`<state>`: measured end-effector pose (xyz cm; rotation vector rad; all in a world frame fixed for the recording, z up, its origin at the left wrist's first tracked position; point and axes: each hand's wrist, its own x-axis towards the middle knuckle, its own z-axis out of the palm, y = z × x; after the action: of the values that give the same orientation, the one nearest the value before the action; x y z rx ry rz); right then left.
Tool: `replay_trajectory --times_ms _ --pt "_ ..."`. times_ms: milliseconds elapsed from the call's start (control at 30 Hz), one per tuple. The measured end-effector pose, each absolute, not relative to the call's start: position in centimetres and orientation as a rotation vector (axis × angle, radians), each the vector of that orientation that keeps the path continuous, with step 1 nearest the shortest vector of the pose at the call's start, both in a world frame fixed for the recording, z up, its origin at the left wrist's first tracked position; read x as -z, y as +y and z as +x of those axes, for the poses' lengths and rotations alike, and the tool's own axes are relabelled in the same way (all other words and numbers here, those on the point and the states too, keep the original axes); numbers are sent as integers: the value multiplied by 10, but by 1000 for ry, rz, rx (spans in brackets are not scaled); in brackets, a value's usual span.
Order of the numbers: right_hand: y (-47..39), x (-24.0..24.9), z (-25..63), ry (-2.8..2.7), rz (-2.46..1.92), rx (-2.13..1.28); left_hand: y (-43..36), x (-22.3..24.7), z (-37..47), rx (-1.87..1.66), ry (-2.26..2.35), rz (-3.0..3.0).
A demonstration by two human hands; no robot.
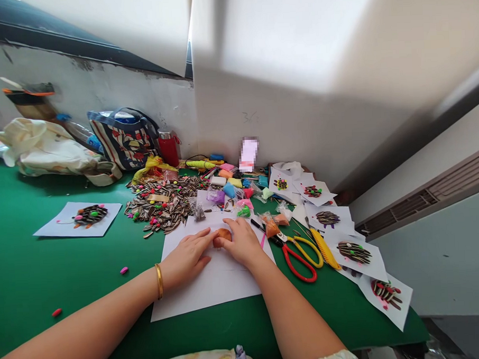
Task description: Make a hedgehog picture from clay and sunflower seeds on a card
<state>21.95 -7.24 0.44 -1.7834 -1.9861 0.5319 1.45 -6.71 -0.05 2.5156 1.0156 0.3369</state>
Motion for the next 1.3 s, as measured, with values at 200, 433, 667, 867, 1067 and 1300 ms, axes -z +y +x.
replay_trajectory --times_ms 200,433,667,867,1067,1300 --pt "-74 -3 217 -1990 -1817 -463 -66 -1 14 -395 1008 2467" --pt "-75 1 207 -1981 -1841 -347 -65 0 15 -408 1030 2468" --pt "-74 -5 218 -1982 -1765 -546 -65 3 13 -429 1008 2471" --pt "-76 -2 211 -2006 -1790 -448 -65 -1 15 -396 1028 2465" --pt "-74 -2 213 -1990 -1779 -485 -65 -1 15 -398 1024 2461" --pt "-74 0 212 -1985 -1810 -426 -65 0 14 -406 1039 2450"
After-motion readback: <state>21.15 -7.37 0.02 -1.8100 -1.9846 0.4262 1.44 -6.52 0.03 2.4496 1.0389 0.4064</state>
